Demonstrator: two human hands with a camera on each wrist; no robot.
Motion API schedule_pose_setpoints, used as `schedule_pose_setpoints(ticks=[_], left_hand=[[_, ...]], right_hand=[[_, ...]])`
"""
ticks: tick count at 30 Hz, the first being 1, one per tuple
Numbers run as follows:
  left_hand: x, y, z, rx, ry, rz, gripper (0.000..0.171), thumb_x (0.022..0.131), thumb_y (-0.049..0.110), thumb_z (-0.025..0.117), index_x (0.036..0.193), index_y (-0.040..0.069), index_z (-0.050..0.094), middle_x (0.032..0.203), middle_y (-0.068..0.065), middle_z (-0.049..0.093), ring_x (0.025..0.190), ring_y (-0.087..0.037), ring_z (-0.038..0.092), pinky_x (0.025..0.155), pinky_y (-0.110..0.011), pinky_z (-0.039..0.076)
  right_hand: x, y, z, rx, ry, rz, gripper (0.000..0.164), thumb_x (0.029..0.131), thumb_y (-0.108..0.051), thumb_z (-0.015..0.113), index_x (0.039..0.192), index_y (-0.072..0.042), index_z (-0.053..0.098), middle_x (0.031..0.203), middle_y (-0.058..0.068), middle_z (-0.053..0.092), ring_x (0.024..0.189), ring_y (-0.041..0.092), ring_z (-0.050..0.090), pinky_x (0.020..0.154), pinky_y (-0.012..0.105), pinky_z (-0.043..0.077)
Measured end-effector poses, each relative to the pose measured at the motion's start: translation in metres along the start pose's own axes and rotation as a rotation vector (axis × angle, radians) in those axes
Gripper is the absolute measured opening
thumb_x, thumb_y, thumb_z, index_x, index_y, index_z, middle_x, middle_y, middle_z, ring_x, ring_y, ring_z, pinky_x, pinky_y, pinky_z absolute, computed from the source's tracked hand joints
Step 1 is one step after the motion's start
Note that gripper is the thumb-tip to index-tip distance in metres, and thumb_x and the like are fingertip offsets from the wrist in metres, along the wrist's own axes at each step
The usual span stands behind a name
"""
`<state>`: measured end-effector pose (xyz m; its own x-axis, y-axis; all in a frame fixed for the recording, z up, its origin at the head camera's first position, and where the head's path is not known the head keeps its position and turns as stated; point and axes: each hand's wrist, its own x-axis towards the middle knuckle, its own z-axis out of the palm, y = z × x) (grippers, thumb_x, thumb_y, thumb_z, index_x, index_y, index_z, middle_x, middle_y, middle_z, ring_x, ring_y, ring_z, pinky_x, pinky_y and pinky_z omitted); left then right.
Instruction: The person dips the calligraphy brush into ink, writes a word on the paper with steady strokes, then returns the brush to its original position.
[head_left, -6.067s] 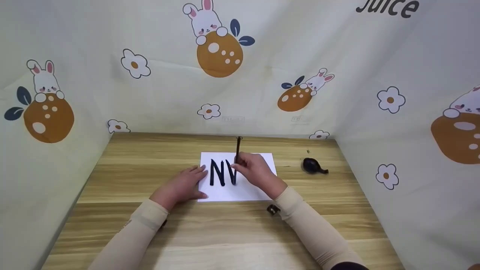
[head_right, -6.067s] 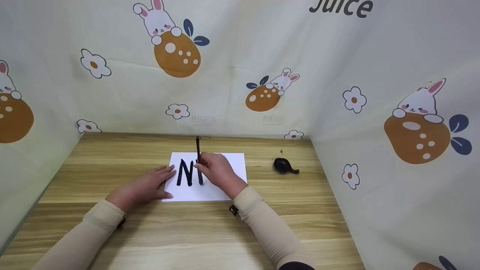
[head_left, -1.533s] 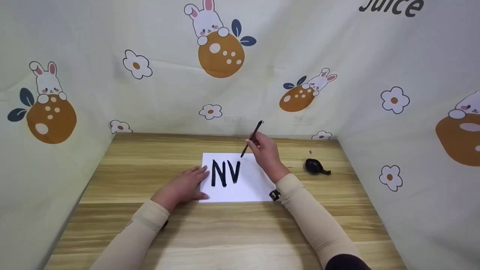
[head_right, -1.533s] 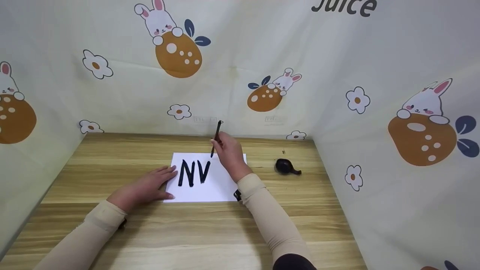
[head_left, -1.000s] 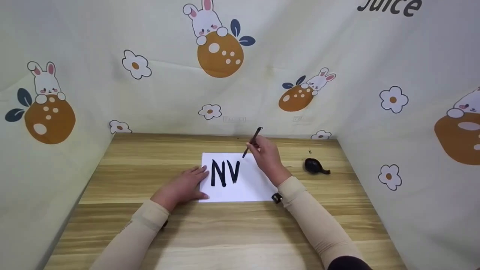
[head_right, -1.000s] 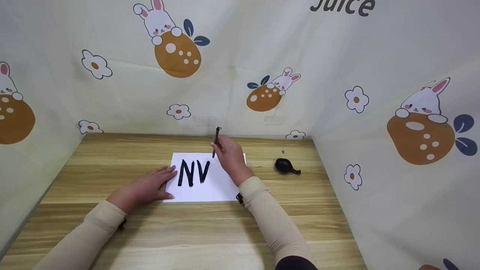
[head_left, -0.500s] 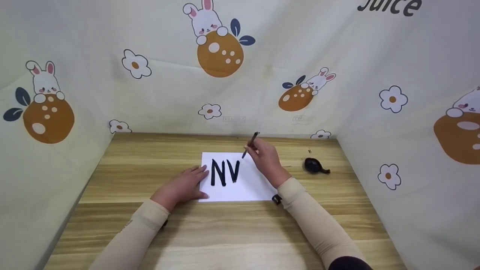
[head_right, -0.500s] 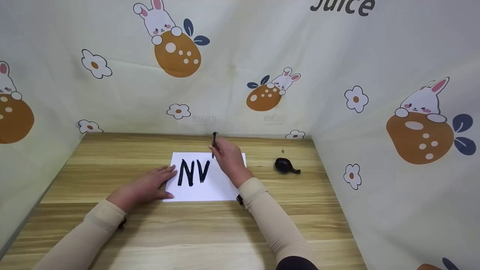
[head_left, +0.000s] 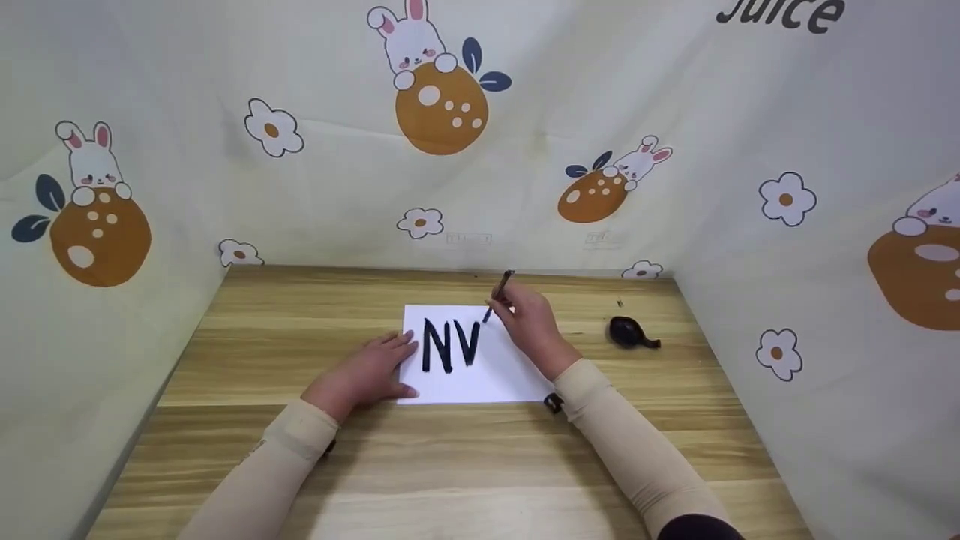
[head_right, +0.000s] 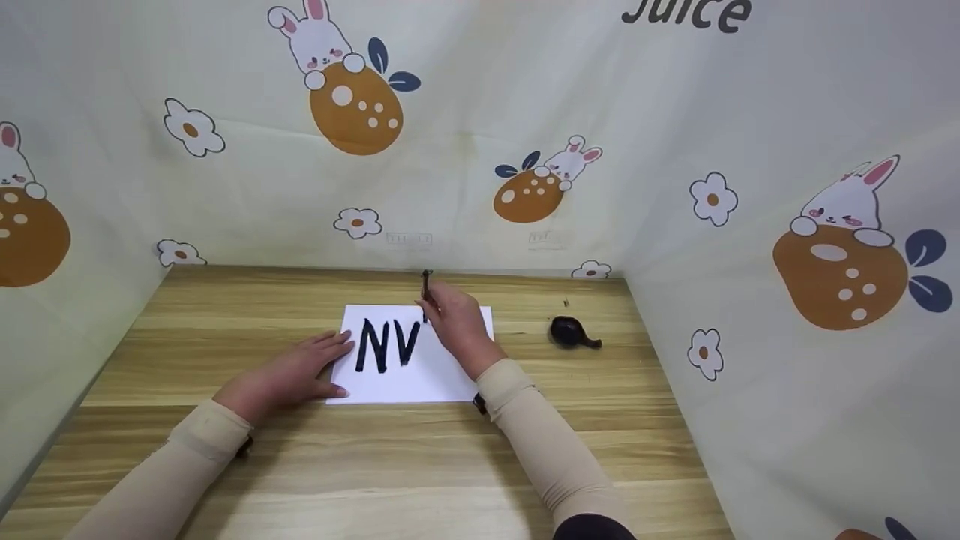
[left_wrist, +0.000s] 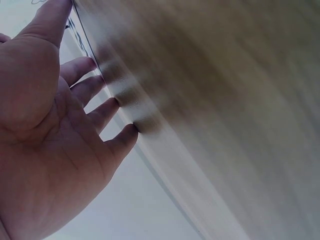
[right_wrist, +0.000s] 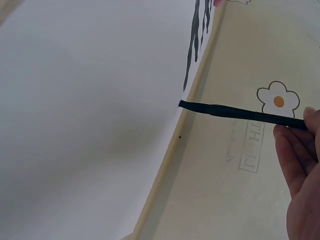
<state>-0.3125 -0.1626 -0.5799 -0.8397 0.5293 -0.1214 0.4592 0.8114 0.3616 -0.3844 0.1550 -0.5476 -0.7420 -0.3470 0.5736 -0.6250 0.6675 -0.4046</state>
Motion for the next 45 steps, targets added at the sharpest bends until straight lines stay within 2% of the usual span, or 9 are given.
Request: schedule_pose_setpoints(ticks=[7,20,28,45], left_hand=[[0.001,0.0,0.0,0.001,-0.004,-0.012,0.095,0.098,0.054,0.082,0.168,0.001,0.044,0.179,-0.018,0.033,0.163,-0.05,0.029,0.131,-0.066,0.027],[0.0,0.001,-0.001,0.006,-0.009,-0.018,0.095,0.099,0.054,0.081,0.169,0.002,0.043,0.179,-0.018,0.032,0.163,-0.049,0.028,0.131,-0.066,0.026],[0.001,0.001,0.001,0.008,-0.003,-0.024,0.093,0.098,0.053,0.082,0.168,0.003,0.045,0.178,-0.016,0.034,0.163,-0.047,0.03,0.128,-0.068,0.03],[0.002,0.001,0.0,0.026,-0.011,-0.03,0.094,0.099,0.054,0.081,0.168,0.003,0.044,0.179,-0.016,0.033,0.163,-0.048,0.03,0.13,-0.066,0.03]], right_hand=[[-0.002,-0.003,0.0,-0.019,-0.057,0.003,0.012,0.105,-0.018,0.078,0.104,-0.008,0.073,0.098,0.006,0.079,0.092,0.02,0.078,0.083,0.037,0.066],[-0.005,-0.004,-0.003,0.015,-0.077,0.017,0.014,0.105,-0.02,0.079,0.103,-0.008,0.073,0.094,0.005,0.08,0.085,0.019,0.077,0.078,0.038,0.065],[-0.007,-0.005,-0.005,0.058,-0.081,0.011,0.011,0.103,-0.014,0.081,0.101,-0.006,0.074,0.093,0.006,0.081,0.084,0.019,0.077,0.078,0.039,0.065],[-0.01,-0.012,-0.014,0.133,-0.186,0.08,0.012,0.103,-0.018,0.081,0.099,-0.009,0.075,0.09,0.002,0.08,0.082,0.015,0.073,0.075,0.037,0.063]])
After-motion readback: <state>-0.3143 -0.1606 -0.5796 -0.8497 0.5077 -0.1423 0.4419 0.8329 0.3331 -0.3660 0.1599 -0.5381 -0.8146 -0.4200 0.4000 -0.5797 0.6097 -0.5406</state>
